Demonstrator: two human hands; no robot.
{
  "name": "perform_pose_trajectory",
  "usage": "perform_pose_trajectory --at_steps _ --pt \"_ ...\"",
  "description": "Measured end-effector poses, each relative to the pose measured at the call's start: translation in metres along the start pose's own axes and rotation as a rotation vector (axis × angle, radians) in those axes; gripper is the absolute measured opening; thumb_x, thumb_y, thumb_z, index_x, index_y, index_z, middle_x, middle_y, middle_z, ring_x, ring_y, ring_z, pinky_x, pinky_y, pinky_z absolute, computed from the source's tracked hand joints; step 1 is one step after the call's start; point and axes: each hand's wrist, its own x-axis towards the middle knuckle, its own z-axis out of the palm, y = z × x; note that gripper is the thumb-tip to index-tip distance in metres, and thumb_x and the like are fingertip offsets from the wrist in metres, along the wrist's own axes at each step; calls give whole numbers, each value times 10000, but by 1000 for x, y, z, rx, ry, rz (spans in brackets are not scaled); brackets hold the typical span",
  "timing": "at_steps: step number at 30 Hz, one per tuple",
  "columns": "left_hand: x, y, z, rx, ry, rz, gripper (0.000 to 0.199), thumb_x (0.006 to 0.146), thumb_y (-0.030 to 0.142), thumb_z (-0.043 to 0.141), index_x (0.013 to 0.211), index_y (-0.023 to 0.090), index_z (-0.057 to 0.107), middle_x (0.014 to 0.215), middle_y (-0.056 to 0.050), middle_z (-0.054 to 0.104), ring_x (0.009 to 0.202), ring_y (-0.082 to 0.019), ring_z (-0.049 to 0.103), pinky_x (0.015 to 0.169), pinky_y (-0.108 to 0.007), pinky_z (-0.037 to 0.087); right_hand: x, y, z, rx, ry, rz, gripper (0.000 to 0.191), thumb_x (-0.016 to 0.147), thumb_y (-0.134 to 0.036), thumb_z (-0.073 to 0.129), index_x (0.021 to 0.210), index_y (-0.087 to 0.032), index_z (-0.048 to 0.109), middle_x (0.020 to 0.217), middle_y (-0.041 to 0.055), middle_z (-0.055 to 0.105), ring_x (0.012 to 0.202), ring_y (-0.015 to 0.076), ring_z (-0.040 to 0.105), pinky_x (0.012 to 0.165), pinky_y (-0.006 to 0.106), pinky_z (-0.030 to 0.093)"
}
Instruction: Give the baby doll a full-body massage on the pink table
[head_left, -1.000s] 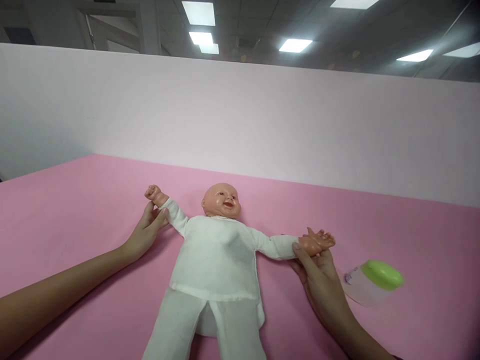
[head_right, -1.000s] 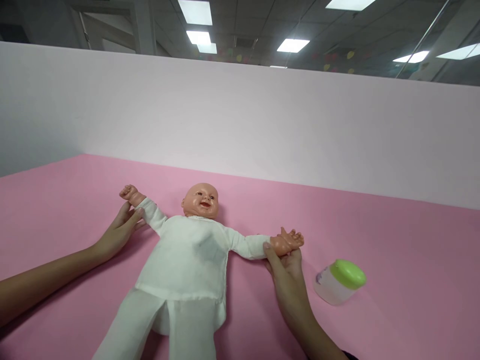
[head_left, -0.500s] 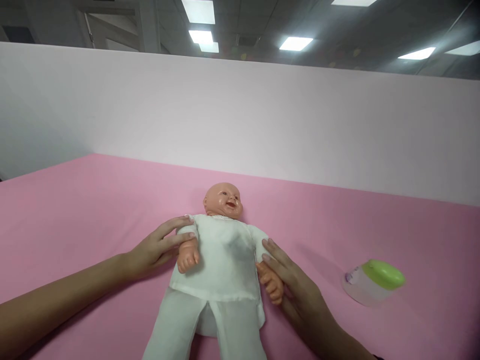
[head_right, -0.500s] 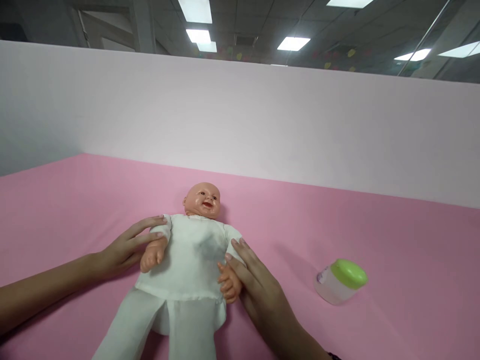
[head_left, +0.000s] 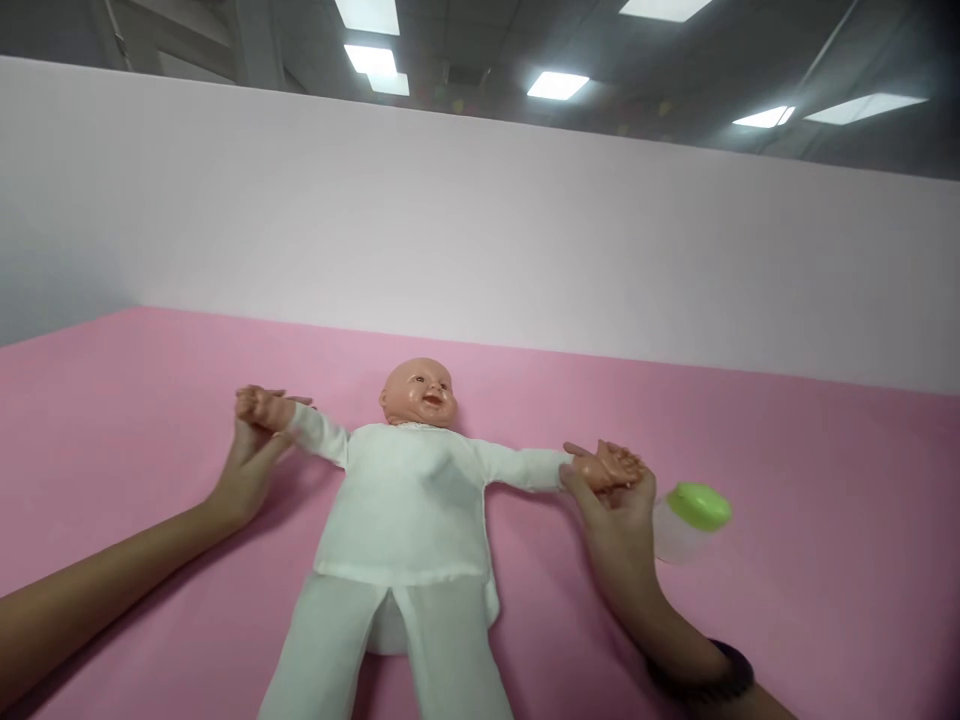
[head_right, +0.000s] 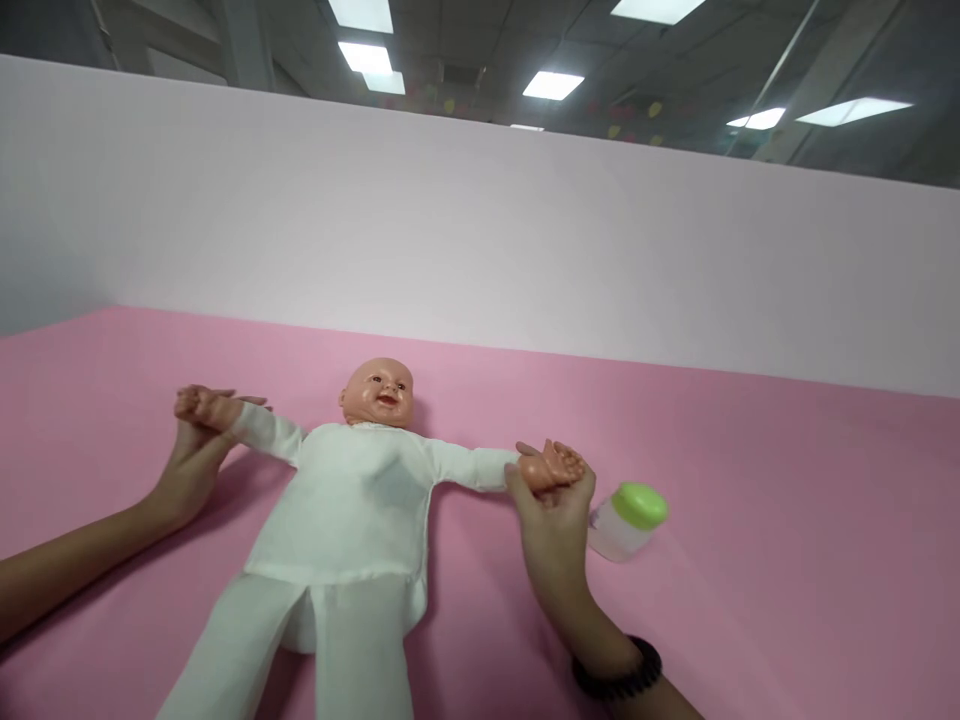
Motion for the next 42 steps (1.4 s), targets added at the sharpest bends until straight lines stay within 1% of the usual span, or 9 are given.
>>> perform_pose_trajectory --at_steps 4,10,15,21,24,29,31,36,42 --pt "24 -10 -13 -156 276 -265 735 732 175 802 1300 246 342 1361 -101 529 1296 -279 548 1177 -541 408 18 6 -7 -26 100 237 900 661 -443 866 1365 -223 350 1451 154 553 1365 277 557 1216 465 417" --pt "27 -8 -17 100 317 -340 839 696 191 821 1369 219 320 1561 -167 323 1438 -349 381 1192 -634 374 20 17 -10 -336 -6 162 930 777 -475 738 1520 -148 284 1515 200 468 1450 298 463 1245 465 364" --pt "16 14 -7 311 327 -196 847 702 191 805 1394 217 316 1608 -177 270 1542 -365 241 1192 -653 354 9 14 -9 -597 -25 -230 754 903 -416 582 1552 -155 301 1628 216 290 1530 353 321 1151 533 468" --pt "4 42 18 220 187 153 769 793 174 744 1438 254 332 1627 -97 252 1569 -281 189 1305 -549 144 7 -19 -45 -976 96 -1140 567 932 -261 652 1453 -259 430 1591 155 333 1541 381 259 1193 677 309" --pt "0 68 52 -128 81 265 693 743 166 758 1334 299 422 1572 -48 377 1549 -234 263 1314 -478 125 18 -25 -72 -975 300 -1061 656 859 -402 727 1413 -183 451 1516 211 384 1482 433 315 1174 689 296" --pt "-24 133 123 -675 -280 -229 546 771 277 672 1293 277 512 1464 -82 543 1473 -274 410 1241 -484 308 17 -13 -86 -766 212 -150 843 729 -571 720 1404 -160 429 1207 180 635 1026 371 648 893 567 535" --pt "-40 148 145 -828 -446 -536 542 793 335 627 1308 207 515 1414 -143 581 1436 -303 461 1217 -478 341 6 -11 -80 -718 109 -27 791 754 -562 698 1410 -216 423 1115 120 685 920 326 679 815 500 562" --pt "-67 132 168 -901 -642 -1019 665 879 439 489 1425 67 419 1434 -233 529 1374 -341 527 1196 -456 358 -31 -7 -55 -621 -223 -258 654 849 -533 689 1382 -232 459 1302 143 659 1117 297 693 859 413 607" --pt "-67 112 165 -947 -689 -1101 760 940 475 361 1545 21 281 1587 -240 372 1535 -293 322 1242 -399 264 -54 -13 -43 -688 -408 -676 724 948 -397 653 1566 -206 328 1557 166 464 1476 315 436 1105 485 524"
